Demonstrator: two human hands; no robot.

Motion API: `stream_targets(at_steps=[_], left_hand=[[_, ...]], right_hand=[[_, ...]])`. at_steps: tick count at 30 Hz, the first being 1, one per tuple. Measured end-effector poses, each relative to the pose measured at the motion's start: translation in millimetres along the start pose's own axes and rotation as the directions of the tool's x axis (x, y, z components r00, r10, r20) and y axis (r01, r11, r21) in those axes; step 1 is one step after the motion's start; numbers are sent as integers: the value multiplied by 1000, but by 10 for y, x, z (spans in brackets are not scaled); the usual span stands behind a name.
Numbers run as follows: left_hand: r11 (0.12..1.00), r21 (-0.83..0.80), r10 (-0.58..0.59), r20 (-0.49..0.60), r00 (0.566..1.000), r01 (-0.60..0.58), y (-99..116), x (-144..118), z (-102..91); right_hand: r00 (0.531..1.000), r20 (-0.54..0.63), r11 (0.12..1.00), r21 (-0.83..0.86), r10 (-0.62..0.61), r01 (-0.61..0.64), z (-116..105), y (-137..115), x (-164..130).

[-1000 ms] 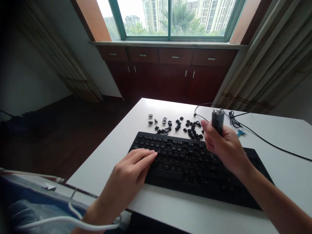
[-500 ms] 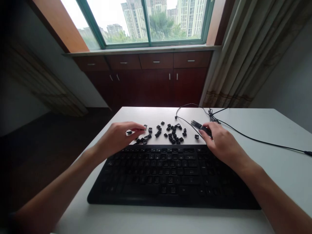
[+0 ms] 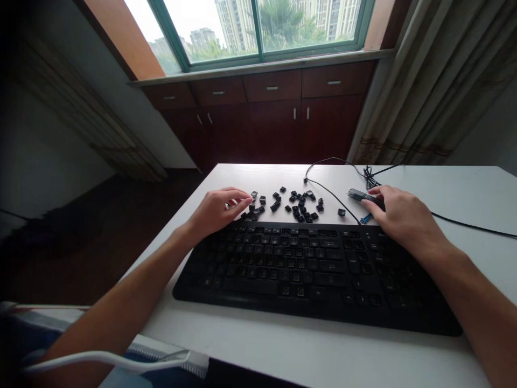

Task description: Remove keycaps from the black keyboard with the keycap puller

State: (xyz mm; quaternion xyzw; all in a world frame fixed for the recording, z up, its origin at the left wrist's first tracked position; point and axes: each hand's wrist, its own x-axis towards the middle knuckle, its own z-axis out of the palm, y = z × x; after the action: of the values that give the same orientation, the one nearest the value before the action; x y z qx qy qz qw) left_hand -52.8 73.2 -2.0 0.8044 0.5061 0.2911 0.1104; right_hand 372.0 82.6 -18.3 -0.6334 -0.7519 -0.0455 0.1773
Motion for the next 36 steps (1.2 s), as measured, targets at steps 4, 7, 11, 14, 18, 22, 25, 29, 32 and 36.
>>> stream_targets(at_steps=[4,7,11,14,18,22,25,29,32,36], left_hand=[[998,52,24,-17,1000,-23,35,-44,-13],[996,73,44,-10,999,-43,70,-83,5],[994,84,67,19,998,-68,154,-127,41],[992,96,82,35,996,-85,201,-151,35],[989,120,83,32,996,-86,173,-112,-44],[971,177,136,150,979,-162,58,-12,-141],[968,172,154,168,974,-183,-34,0,-172],[972,158,160,90,983,-173,-102,-78,-186],[955,201,207,82,975,-219,-87,-119,-210],[936,201,273,109,956,-290,-10,-133,-241]], right_hand=[[998,48,999,26,27,-28,7,-5,-8],[996,65,998,23,60,-62,-10,3,-12],[995,41,996,4,91,-92,-85,-57,-36],[999,-23,999,8,33,-33,-134,-222,-107],[988,-113,991,59,-110,117,-121,-496,-250],[981,-45,974,116,-189,193,-77,-652,-322],[972,31,967,111,-232,227,-86,-695,-253],[920,124,927,102,-372,361,-118,-762,7],[887,159,901,97,-433,422,-90,-840,248],[854,224,883,138,-469,449,38,-900,479]])
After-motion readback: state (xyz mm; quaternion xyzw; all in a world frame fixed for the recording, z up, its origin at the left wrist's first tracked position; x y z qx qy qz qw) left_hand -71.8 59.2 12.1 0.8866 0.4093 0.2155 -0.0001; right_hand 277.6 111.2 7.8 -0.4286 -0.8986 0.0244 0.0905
